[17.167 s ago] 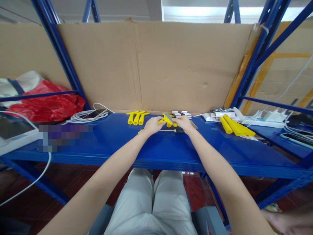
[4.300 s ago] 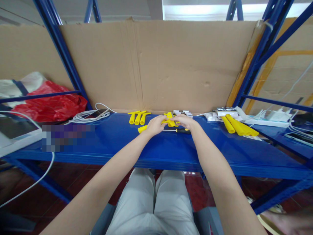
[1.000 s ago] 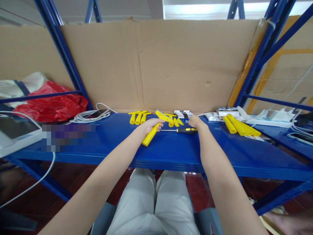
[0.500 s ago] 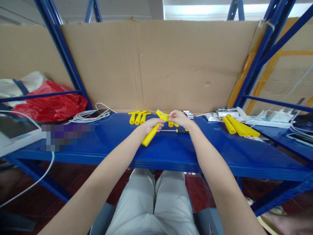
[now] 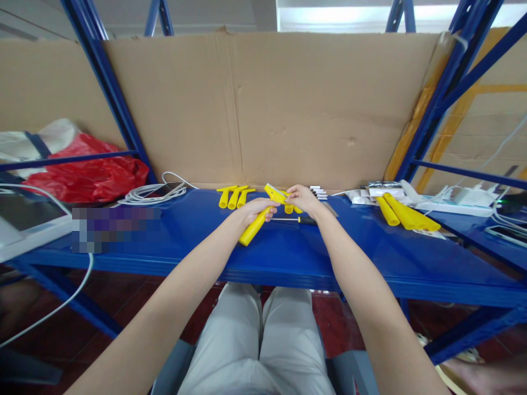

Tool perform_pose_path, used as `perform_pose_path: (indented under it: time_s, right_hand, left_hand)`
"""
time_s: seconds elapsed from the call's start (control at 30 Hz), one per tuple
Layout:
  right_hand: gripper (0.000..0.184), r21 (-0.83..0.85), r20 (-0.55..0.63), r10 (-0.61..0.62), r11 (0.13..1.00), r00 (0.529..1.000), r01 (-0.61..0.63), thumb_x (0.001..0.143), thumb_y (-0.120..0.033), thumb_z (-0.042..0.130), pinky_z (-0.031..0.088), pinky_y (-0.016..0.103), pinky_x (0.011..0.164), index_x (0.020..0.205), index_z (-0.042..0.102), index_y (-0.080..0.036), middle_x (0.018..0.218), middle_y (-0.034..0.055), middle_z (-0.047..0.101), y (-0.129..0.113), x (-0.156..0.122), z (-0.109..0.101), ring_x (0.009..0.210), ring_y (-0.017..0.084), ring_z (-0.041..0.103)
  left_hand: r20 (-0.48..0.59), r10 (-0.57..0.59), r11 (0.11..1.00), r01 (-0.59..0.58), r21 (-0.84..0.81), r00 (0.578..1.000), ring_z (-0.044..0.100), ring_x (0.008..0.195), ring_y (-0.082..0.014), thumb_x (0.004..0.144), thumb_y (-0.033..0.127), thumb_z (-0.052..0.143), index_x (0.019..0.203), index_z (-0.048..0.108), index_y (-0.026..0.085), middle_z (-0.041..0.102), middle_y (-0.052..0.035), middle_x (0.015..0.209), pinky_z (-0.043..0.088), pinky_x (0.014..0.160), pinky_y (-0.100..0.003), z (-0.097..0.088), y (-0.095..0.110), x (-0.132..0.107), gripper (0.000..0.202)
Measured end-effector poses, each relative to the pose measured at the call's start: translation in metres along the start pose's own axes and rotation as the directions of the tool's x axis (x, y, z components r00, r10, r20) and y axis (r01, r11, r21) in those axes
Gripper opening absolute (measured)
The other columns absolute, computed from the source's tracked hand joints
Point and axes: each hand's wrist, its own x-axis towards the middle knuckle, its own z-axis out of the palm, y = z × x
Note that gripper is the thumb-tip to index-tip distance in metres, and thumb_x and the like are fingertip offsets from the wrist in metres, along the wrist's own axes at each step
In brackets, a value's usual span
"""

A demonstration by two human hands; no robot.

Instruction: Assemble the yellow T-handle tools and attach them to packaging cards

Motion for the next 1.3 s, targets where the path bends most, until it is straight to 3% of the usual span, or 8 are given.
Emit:
perform_pose_path:
  time_s: [0.2,0.37,0.6,0.73,0.93,1.3]
  right_hand:
    - [0.029,-0.059,0.014,-0.028,0.998,1.0,0.029,0.068,0.003,0.062,0.048,0.019,0.063,0.086,0.053,-0.017,0.065,-0.0031,0.06,0.0,0.0,0.001,0.062,0.009,0.06]
    - [0.027,-0.042,0.008,-0.02,0.999,1.0,0.02,0.07,-0.003,0.066,0.049,0.02,0.062,0.09,0.055,-0.017,0.067,-0.0025,0.061,0.004,0.005,0.0,0.062,0.01,0.06]
    - [0.027,-0.052,-0.095,0.02,0.998,0.995,-0.025,0.067,-0.01,0.072,0.048,0.022,0.065,0.089,0.058,-0.017,0.086,0.0029,0.064,0.003,0.007,-0.002,0.073,0.011,0.061]
    - [0.026,0.077,0.003,0.148,0.986,0.989,-0.147,0.074,-0.013,0.066,0.044,0.021,0.059,0.097,0.057,-0.018,0.083,0.0026,0.064,-0.004,0.0,-0.003,0.068,0.011,0.059]
    - [0.028,0.304,0.085,0.197,0.928,0.977,-0.214,0.071,-0.005,0.064,0.044,0.02,0.06,0.093,0.056,-0.02,0.076,-0.0002,0.063,-0.007,-0.004,-0.002,0.064,0.01,0.059]
    - [0.029,0.379,0.123,0.232,0.888,0.965,-0.261,0.072,0.002,0.056,0.036,0.018,0.047,0.091,0.056,-0.019,0.066,-0.0014,0.057,-0.013,-0.006,-0.002,0.051,0.008,0.049]
  left_hand:
    - [-0.004,0.006,1.0,-0.006,0.02,1.0,0.036,0.031,-0.0058,0.089,0.006,0.047,0.081,0.054,0.015,0.041,0.0077,0.042,0.03,0.038,-0.017,0.001,0.0,-0.001,0.013]
    - [0.006,0.02,1.0,-0.02,0.021,1.0,0.037,0.032,-0.0059,0.088,0.007,0.049,0.081,0.054,0.015,0.042,0.0073,0.044,0.03,0.037,-0.018,0.001,0.0,-0.001,0.012]
    - [0.049,0.011,1.0,-0.01,-0.024,0.999,0.036,0.032,-0.0057,0.089,0.007,0.046,0.083,0.052,0.016,0.04,0.0082,0.044,0.027,0.036,-0.016,0.0,0.002,-0.002,0.012]
    - [0.064,-0.007,0.998,0.011,-0.06,0.998,0.034,0.032,-0.0048,0.091,0.008,0.044,0.079,0.048,0.017,0.039,0.0085,0.044,0.026,0.035,-0.015,0.001,0.004,-0.004,0.016]
    - [0.093,-0.018,0.993,0.028,-0.111,0.995,0.033,0.032,-0.0044,0.092,0.007,0.042,0.081,0.048,0.017,0.037,0.0088,0.044,0.026,0.034,-0.015,0.003,0.005,-0.006,0.016]
    - [0.114,-0.029,0.988,0.046,-0.149,0.993,0.033,0.031,-0.0039,0.093,0.008,0.042,0.081,0.048,0.016,0.038,0.009,0.044,0.025,0.034,-0.014,0.002,0.004,-0.004,0.015]
